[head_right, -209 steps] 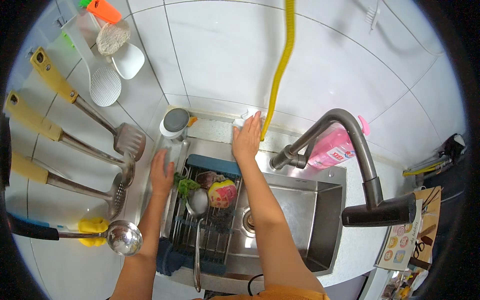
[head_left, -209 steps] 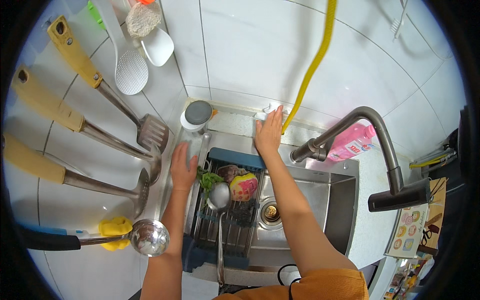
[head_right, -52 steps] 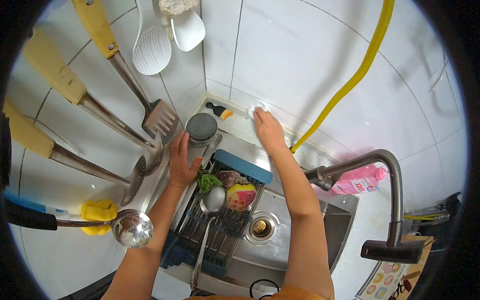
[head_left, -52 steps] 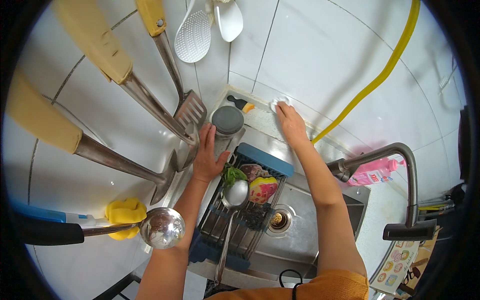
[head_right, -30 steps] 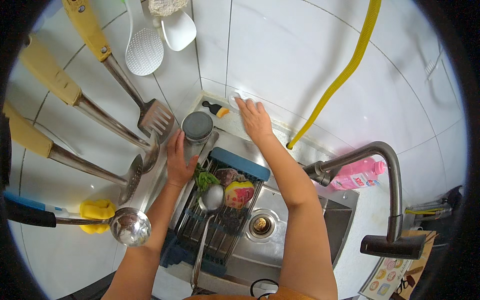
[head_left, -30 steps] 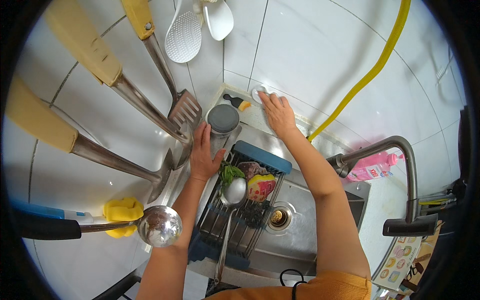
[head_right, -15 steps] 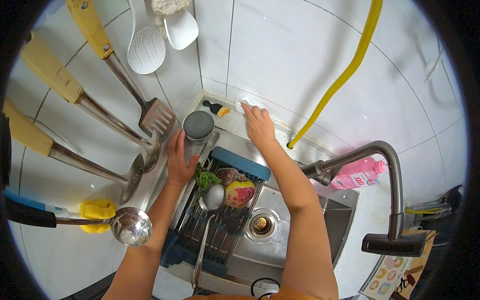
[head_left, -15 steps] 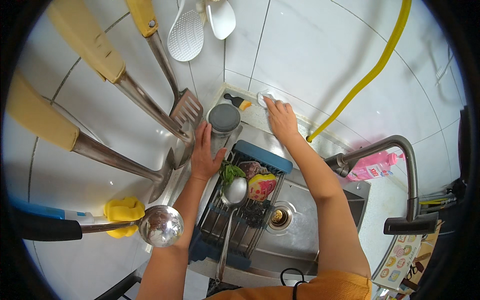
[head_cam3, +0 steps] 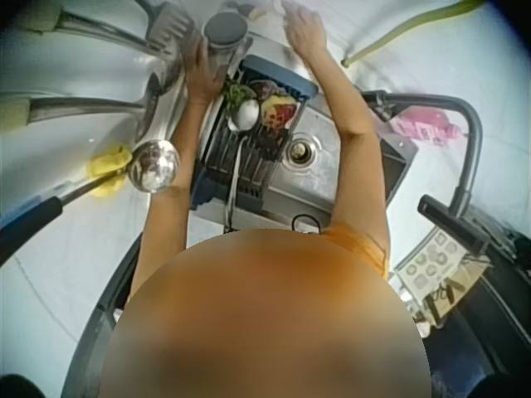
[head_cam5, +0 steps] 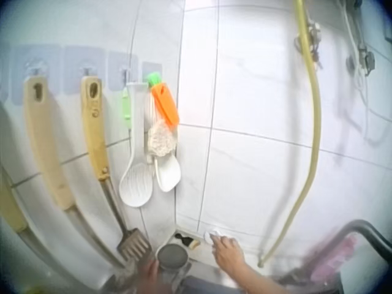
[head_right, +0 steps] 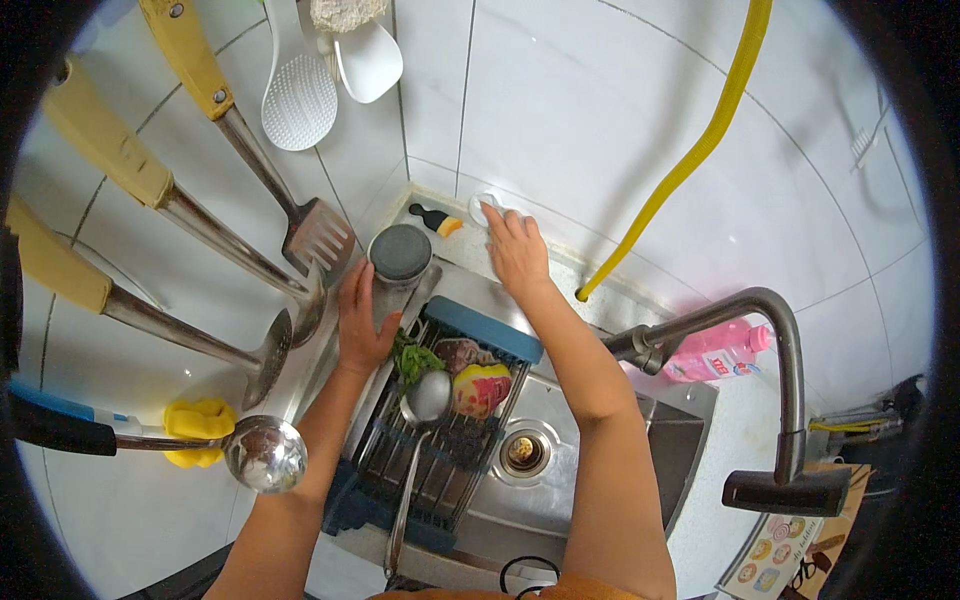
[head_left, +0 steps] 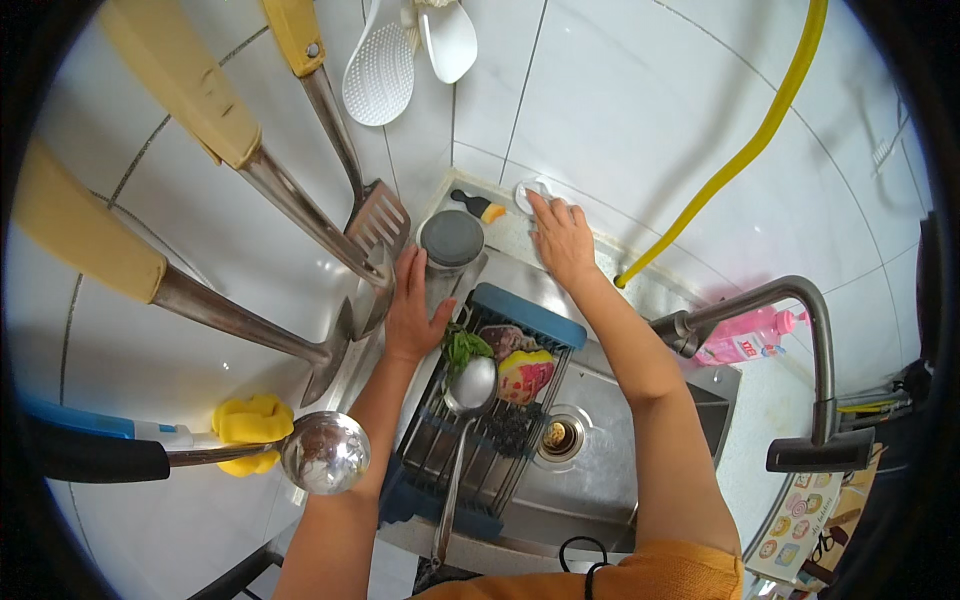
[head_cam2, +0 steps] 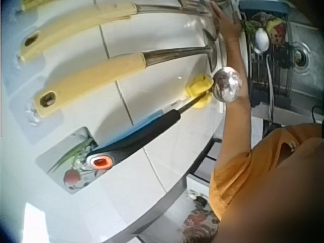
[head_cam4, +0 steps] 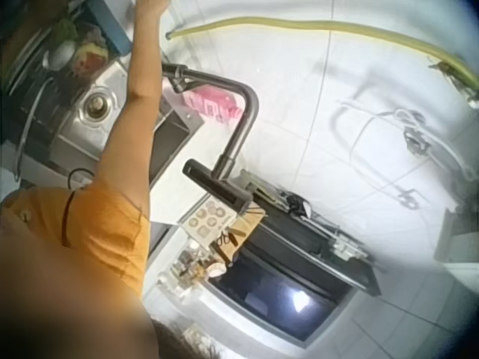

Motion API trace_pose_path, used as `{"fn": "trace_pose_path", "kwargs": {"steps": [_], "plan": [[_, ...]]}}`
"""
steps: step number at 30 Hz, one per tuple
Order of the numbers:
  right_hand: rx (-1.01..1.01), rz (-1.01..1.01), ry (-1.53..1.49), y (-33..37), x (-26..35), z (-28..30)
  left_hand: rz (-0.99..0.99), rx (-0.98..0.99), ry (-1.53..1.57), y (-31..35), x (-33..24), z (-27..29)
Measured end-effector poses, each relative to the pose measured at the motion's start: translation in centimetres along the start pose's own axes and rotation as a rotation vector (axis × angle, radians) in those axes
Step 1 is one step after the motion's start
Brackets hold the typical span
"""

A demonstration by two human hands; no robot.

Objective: The person wipes the tiled kitchen wall around a sink, water heater pipes, and utensil rack using a cloth and then a white tissue.

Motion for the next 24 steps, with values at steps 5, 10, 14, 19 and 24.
{"fn": "trace_pose_path", "kwargs": {"steps": [5, 10, 14, 19, 24], "plan": [[-0.158, 0.002, 0.028, -3.0, 0.0, 1.7, -0.021, 0.009, -0.032, 0.2, 0.2, -0.3], [-0.062, -0.007, -0.025, -1.4, 1.0, -1.2, -0.007, 0.015, -0.023, -0.1, 0.0, -0.2], [-0.069, -0.090, -0.100, -0.2, -1.2, 0.0, 0.033, 0.035, 0.044, 0.2, 0.0, -0.3], [-0.195, -0.341, -0.024, 0.2, -6.2, 5.7, 0.021, 0.034, 0.036, -0.1, 0.3, -0.2], [-0.113, -0.219, -0.046, -4.3, -3.3, 4.2, 0.026, 0.054, -0.006, 0.0, 0.0, -0.4]]}}
Point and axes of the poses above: each hand's wrist, its own y-axis away from the middle knuckle, its own z-axis out of the back of the hand, x = y × z, the point moved 7 cm from there along -y, towards the middle knuckle, and after that the axes turned 9 degrees about y, right-handed, at the moved point
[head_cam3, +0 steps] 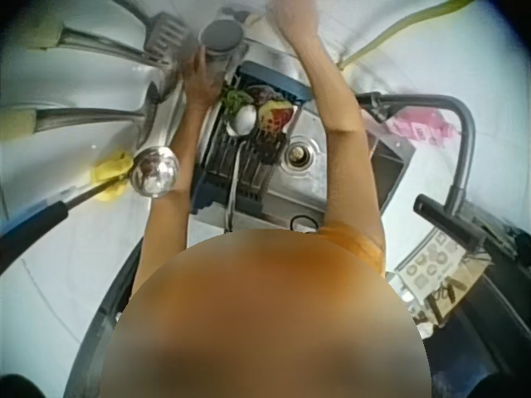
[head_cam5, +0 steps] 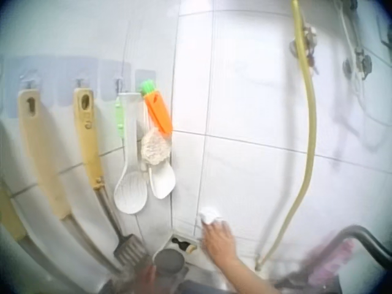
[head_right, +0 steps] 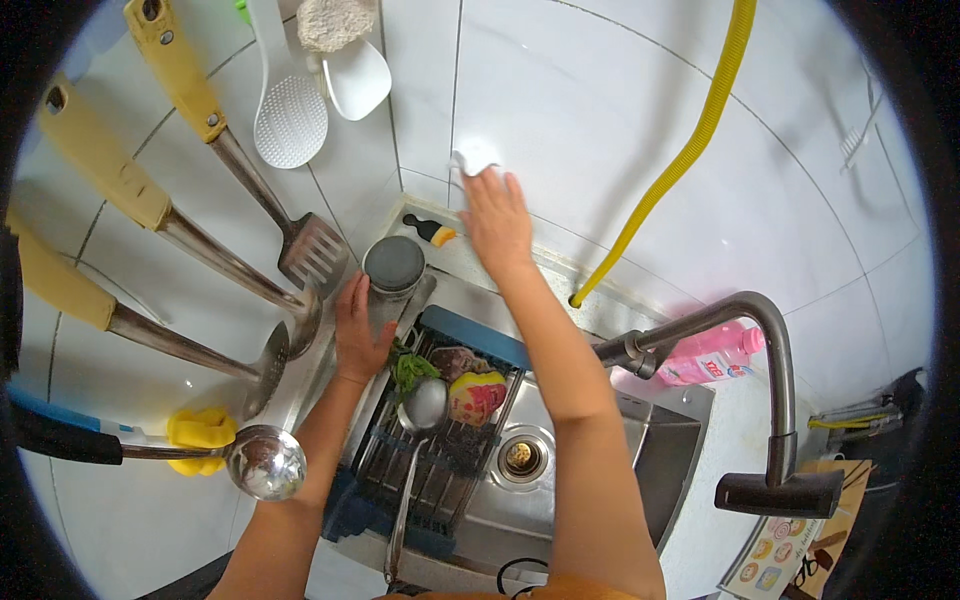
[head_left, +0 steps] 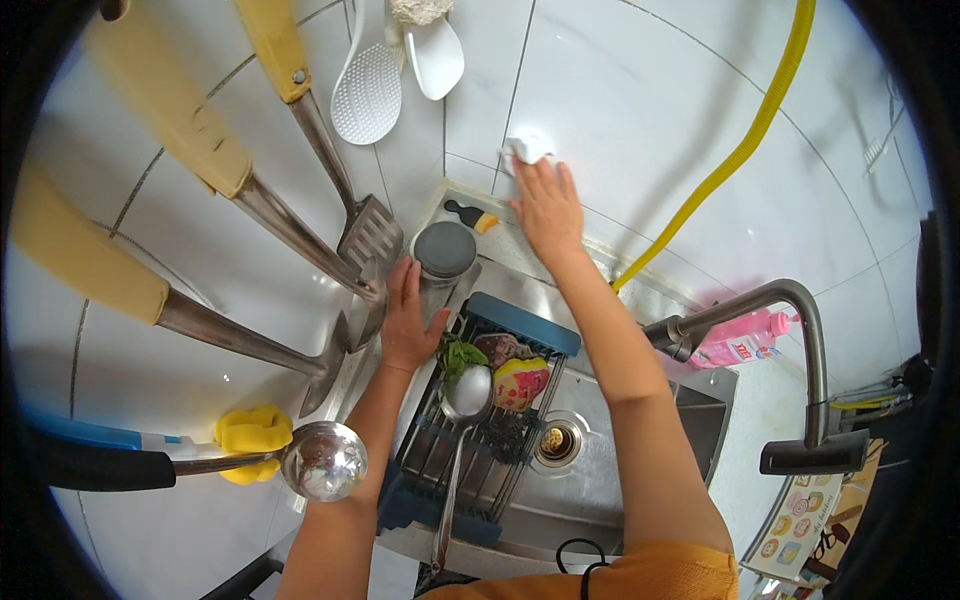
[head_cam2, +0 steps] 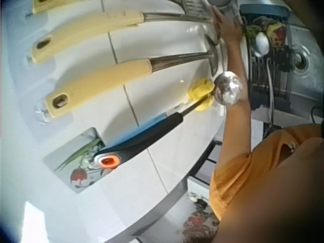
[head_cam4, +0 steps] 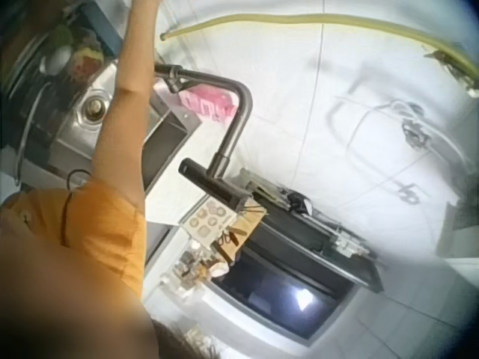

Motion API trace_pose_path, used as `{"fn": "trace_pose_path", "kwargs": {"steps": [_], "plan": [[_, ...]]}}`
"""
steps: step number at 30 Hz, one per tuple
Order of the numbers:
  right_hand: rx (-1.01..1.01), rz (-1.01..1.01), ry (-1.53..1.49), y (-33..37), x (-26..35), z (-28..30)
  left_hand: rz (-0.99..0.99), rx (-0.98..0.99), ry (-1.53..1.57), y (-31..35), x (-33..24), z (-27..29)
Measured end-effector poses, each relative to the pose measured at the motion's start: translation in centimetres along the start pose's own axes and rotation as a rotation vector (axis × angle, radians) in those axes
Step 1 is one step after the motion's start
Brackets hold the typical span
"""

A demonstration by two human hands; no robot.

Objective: The person wipes the tiled kitchen wall around a sink, water heater pipes, and utensil rack using a cloth and then a white tissue.

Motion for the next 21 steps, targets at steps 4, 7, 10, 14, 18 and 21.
{"fn": "trace_pose_path", "kwargs": {"steps": [4, 7, 10, 14, 18, 21], "plan": [[-0.054, 0.014, 0.017, 0.5, 0.2, 0.1, -0.032, -0.028, 0.013, 0.0, -0.2, 0.1], [-0.029, -0.042, 0.047, 3.2, -2.1, 0.7, -0.014, -0.036, 0.024, 0.2, 0.4, 0.3], [0.035, -0.102, 0.049, 5.5, -3.6, 1.0, -0.024, -0.045, 0.075, 0.1, 0.0, 0.4], [-0.002, -0.082, -0.017, 3.8, -2.6, 1.2, -0.023, -0.045, 0.044, 0.0, -0.1, 0.2], [-0.029, 0.019, 0.019, 1.0, 0.0, 1.1, -0.032, -0.092, 0.019, -0.1, -0.4, 0.3], [-0.058, 0.144, 0.051, 1.0, 0.6, -0.3, -0.052, -0.096, -0.001, -0.2, -0.3, 0.2]]}}
Point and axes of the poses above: each hand's wrist, its own y-axis away from the middle knuckle, its own z-axis out of the back of the hand, x = y × z, the point moved 7 cm from there along -y, towards the middle knuckle, and after that the axes turned 9 degrees about y, right-handed, at the moved point
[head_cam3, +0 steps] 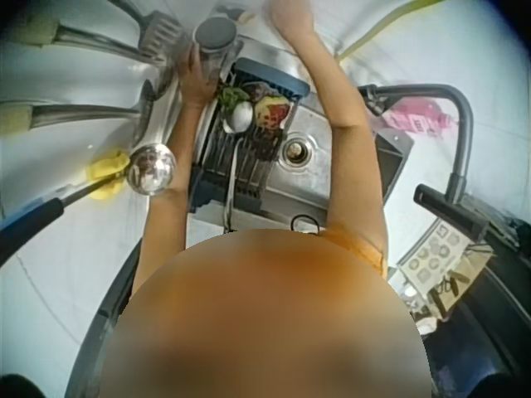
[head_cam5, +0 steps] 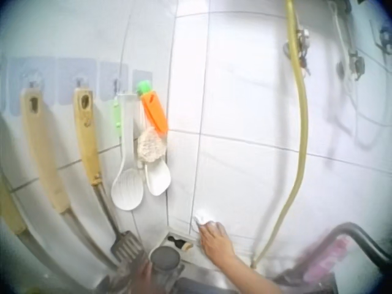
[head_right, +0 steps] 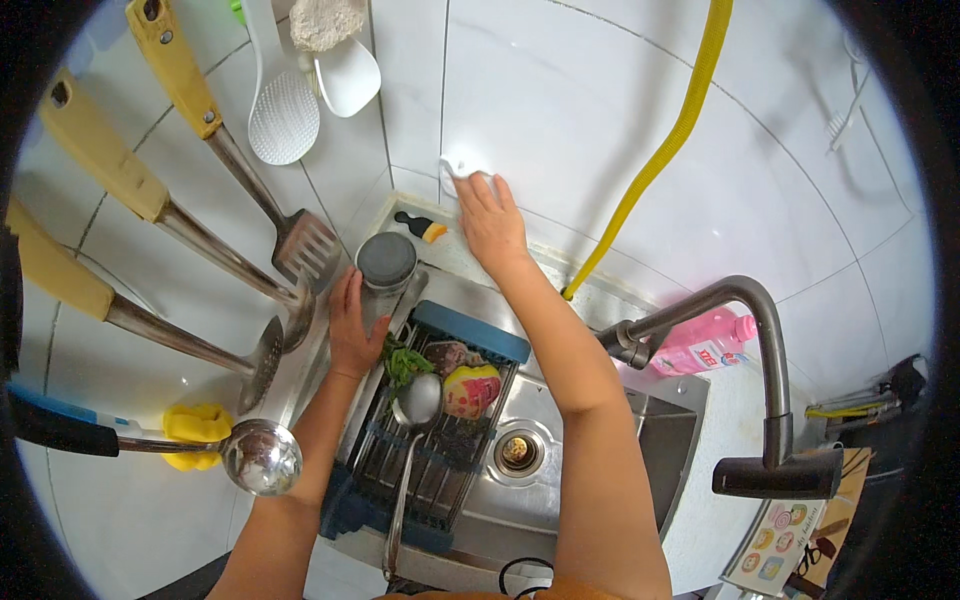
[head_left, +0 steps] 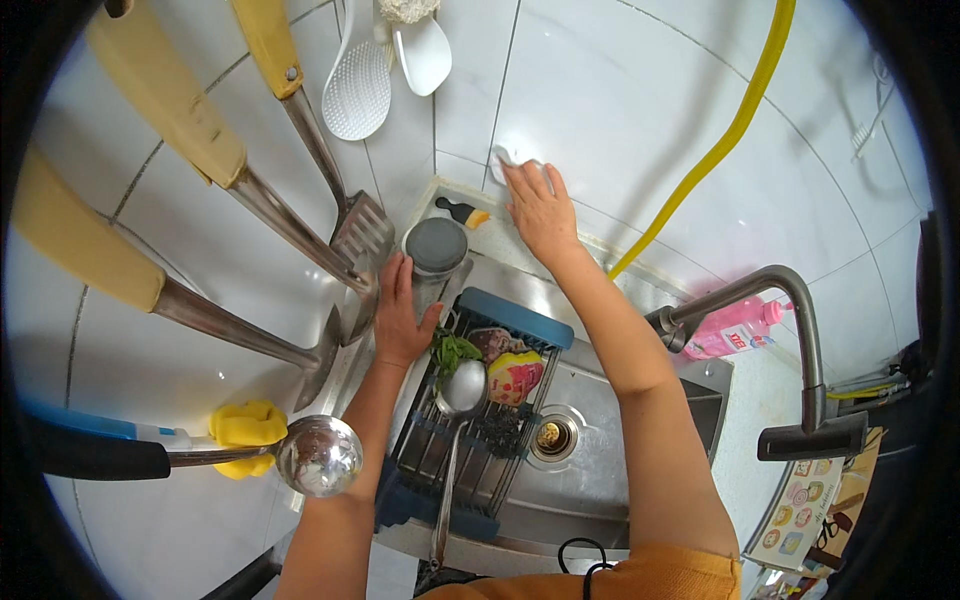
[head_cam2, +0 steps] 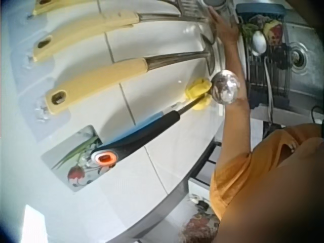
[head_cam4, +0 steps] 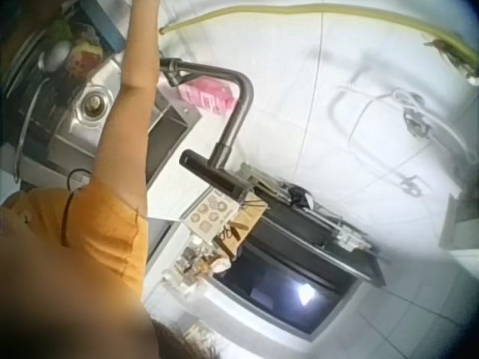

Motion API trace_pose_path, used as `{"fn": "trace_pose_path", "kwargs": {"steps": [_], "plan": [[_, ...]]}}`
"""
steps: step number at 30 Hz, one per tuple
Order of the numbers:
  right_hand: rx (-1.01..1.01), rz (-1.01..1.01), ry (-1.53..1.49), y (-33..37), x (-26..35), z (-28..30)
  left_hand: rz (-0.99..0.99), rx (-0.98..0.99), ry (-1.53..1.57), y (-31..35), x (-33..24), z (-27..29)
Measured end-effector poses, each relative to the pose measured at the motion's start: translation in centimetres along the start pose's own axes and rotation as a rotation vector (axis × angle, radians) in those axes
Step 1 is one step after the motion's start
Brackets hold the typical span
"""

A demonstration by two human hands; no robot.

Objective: The person wipes the tiled kitchen wall around a sink, water heater pipes, and utensil rack using a cloth and then a white tissue.

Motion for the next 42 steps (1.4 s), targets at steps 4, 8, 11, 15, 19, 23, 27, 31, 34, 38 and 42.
{"fn": "trace_pose_path", "kwargs": {"steps": [4, 8, 11, 15, 19, 23, 27, 31, 34, 38, 42], "plan": [[-0.049, -0.104, -0.001, -0.9, -3.2, 2.4, 0.021, 0.027, 0.019, -0.1, 0.0, 0.6], [-0.205, -0.310, 0.082, -4.6, -7.6, 5.0, 0.036, 0.059, 0.021, 0.2, 0.0, -0.2], [-0.201, -0.151, 0.005, -7.8, -4.1, 4.0, 0.002, 0.034, 0.014, 0.1, 0.0, -0.1], [-0.142, 0.047, 0.074, -7.5, 1.0, 0.7, 0.040, 0.055, -0.005, 0.1, 0.1, 0.0], [-0.036, 0.212, 0.223, -5.8, 4.4, -3.2, 0.011, 0.034, -0.020, 0.1, 0.2, 0.1], [0.017, 0.248, 0.173, -1.0, 4.6, -5.8, 0.039, 0.042, -0.033, 0.2, 0.4, 0.0], [0.064, 0.095, 0.019, 4.4, 0.7, -5.3, 0.049, 0.027, 0.000, 0.2, 0.4, 0.3], [-0.025, -0.085, 0.012, 2.9, -2.9, -0.8, 0.009, 0.022, -0.003, 0.2, 0.2, 0.1], [-0.084, -0.070, -0.006, -0.8, -1.6, -0.2, -0.041, 0.061, -0.062, 0.2, 0.0, -0.3], [-0.098, 0.069, 0.063, -2.2, 1.6, -2.2, -0.087, 0.073, -0.140, 0.0, -0.9, -0.4], [-0.001, 0.182, 0.091, 0.2, 3.6, -5.2, -0.001, 0.023, -0.154, 0.4, -0.3, 0.1]]}}
Point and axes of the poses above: each hand's wrist, its own y-axis away from the middle knuckle, its own z-axis out of the back of the hand, x = y × z, the point moved 7 cm from there along -y, towards the middle knuckle, and after that the axes turned 9 degrees about y, right-handed, at the moved point
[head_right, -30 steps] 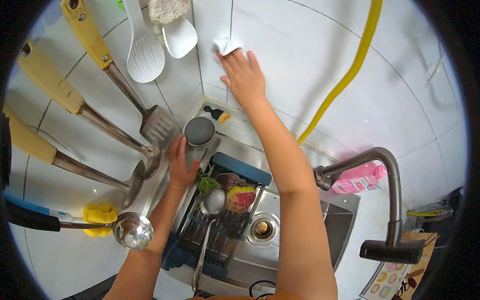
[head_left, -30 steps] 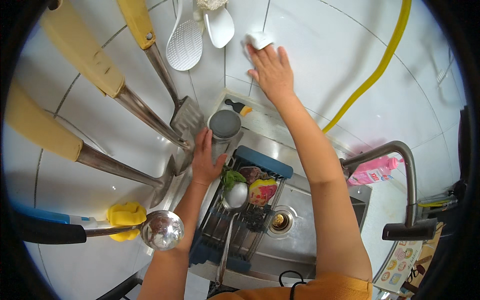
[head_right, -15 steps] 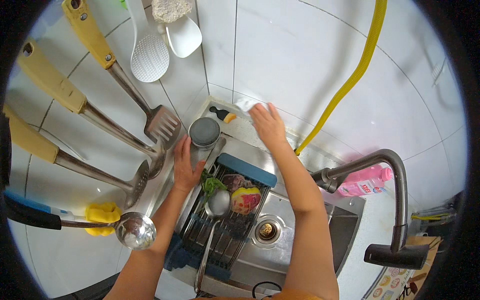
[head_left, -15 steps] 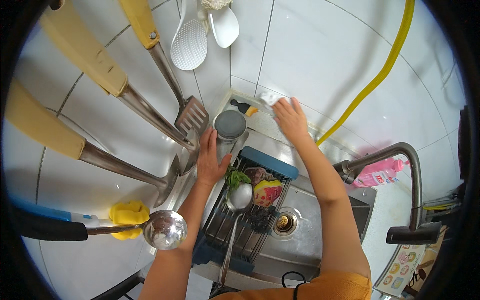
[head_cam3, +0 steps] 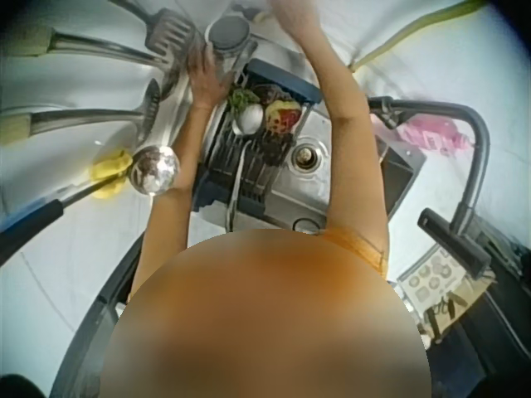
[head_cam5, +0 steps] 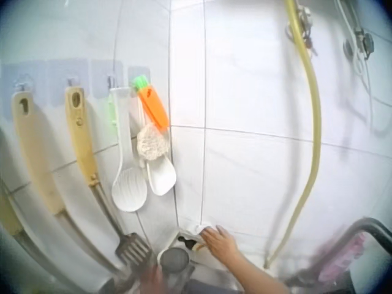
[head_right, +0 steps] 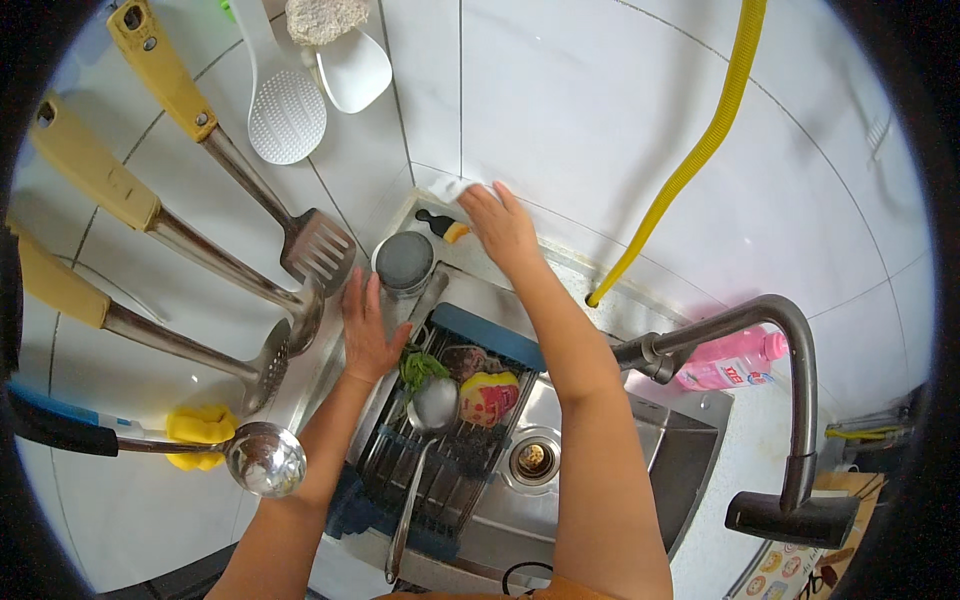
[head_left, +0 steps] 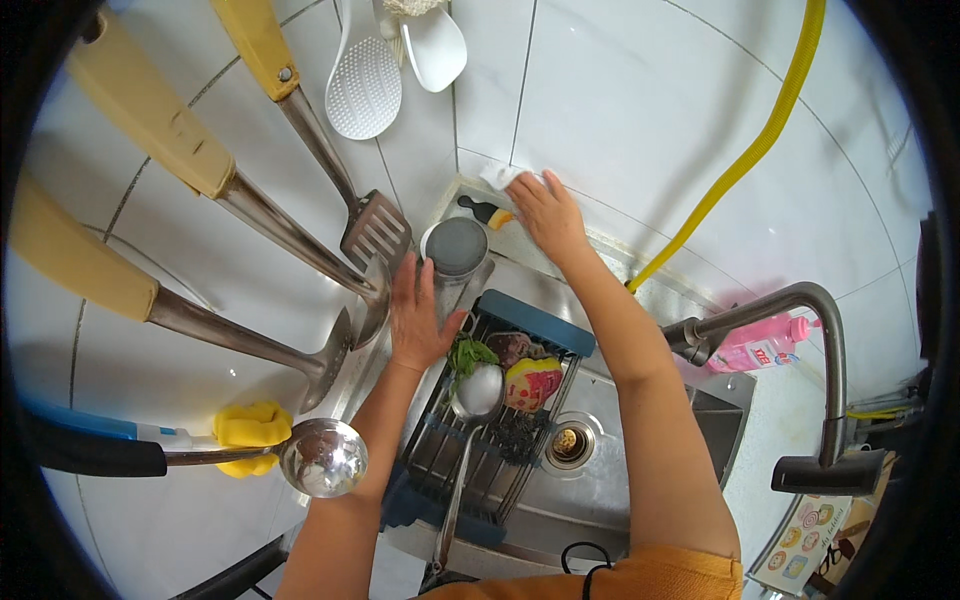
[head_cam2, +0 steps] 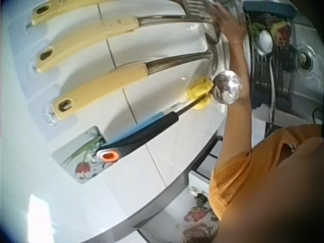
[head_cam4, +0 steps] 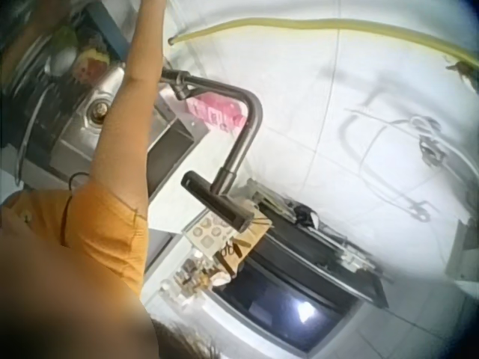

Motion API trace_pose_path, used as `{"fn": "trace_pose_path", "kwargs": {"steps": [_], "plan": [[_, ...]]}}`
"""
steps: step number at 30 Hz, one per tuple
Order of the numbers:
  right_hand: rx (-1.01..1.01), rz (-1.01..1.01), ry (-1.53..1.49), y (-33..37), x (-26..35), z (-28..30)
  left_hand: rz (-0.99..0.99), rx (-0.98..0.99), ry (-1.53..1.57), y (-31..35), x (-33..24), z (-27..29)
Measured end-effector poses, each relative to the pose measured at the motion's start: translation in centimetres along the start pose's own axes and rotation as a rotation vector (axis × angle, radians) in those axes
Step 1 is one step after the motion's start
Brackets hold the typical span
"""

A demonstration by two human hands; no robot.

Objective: The person wipes the tiled kitchen wall around a sink, water heater pipes, and utensil rack using a cloth and then a white tissue.

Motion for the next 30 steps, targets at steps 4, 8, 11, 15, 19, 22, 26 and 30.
{"fn": "trace_pose_path", "kwargs": {"steps": [4, 8, 11, 15, 19, 22, 26, 30], "plan": [[0.142, -0.071, -0.112, 2.3, 0.5, 0.1, -0.080, 0.025, -0.033, 0.1, -0.5, -0.4], [0.096, -0.147, -0.125, 4.5, -0.9, 0.6, -0.180, 0.143, -0.149, 0.2, -1.0, -1.3], [0.164, -0.282, -0.136, 8.7, -3.1, 0.5, -0.156, 0.139, -0.145, 0.0, -1.0, -1.3], [0.264, -0.537, -0.207, 14.0, -4.3, 1.7, -0.108, 0.111, -0.113, -0.1, -0.7, -1.0], [0.155, -0.736, -0.324, 13.0, -5.0, 3.7, -0.120, 0.100, -0.115, -0.2, -0.8, -1.2], [0.122, -0.841, -0.328, 12.1, -5.4, 3.6, -0.118, 0.088, -0.090, -0.1, -0.8, -1.2], [0.194, -0.740, -0.375, 8.8, -4.1, 2.1, -0.098, 0.077, -0.106, -0.3, -1.1, -1.0], [0.180, -0.580, -0.366, 6.7, -1.5, 1.2, -0.108, 0.059, -0.100, -0.3, -0.6, -1.2]]}}
Point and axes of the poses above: each hand's wrist, its own y-axis away from the middle knuckle, its own z-axis out of the back of the hand, x = y × z, the point moved 7 cm from there along -y, towards the middle knuckle, and after that the axes turned 9 degrees about y, right-handed, at the moved point
